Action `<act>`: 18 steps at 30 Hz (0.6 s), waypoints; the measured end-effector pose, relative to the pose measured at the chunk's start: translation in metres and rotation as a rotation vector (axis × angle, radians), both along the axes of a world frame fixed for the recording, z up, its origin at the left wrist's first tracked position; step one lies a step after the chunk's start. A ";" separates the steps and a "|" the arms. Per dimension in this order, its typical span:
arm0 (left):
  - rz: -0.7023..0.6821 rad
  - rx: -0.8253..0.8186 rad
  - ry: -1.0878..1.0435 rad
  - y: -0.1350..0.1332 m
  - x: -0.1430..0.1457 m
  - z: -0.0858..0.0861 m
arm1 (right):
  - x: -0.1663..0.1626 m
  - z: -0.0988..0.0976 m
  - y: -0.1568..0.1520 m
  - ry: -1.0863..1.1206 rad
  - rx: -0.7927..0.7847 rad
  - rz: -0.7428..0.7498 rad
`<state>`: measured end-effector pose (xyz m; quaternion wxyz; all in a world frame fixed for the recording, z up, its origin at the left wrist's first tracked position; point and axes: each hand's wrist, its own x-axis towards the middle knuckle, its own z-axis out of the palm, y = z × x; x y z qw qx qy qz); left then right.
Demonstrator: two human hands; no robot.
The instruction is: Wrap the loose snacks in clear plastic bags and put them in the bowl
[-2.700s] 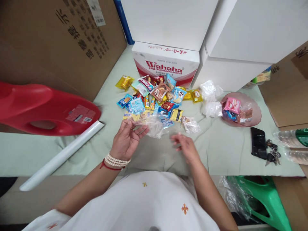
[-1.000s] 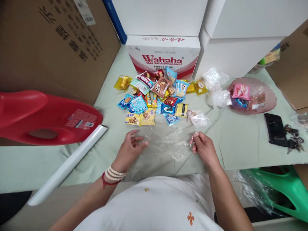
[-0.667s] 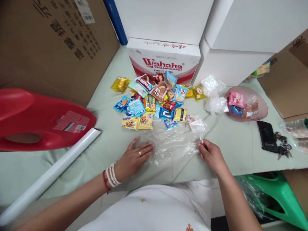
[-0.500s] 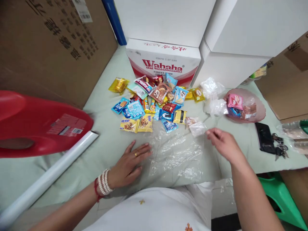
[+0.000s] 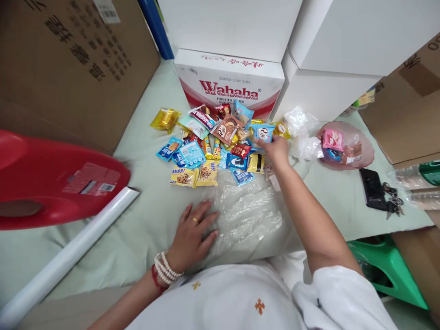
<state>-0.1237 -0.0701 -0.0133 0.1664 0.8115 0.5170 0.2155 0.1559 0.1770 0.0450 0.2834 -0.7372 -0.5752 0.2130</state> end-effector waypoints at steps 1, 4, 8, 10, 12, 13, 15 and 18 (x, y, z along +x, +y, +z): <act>-0.014 -0.028 0.025 0.000 0.001 0.002 | 0.010 0.008 -0.013 -0.024 0.060 0.004; -0.040 -0.082 0.068 0.002 0.004 0.006 | 0.025 0.030 -0.062 -0.218 0.305 0.048; -0.035 -0.082 0.078 0.001 0.006 0.005 | 0.007 0.027 -0.133 -0.304 0.367 0.458; -0.016 -0.074 0.093 -0.001 0.005 0.004 | -0.008 0.012 -0.163 -0.410 0.301 0.612; -0.003 -0.067 0.113 -0.005 0.003 0.003 | -0.017 -0.003 -0.187 -0.495 0.205 0.738; 0.000 -0.065 0.120 -0.008 0.002 0.004 | -0.018 -0.009 -0.195 -0.491 0.157 0.795; -0.002 -0.067 0.131 -0.011 0.000 0.004 | -0.017 -0.019 -0.206 -0.407 0.086 0.869; 0.007 -0.079 0.141 -0.014 -0.002 0.004 | -0.012 -0.027 -0.207 -0.299 0.053 0.881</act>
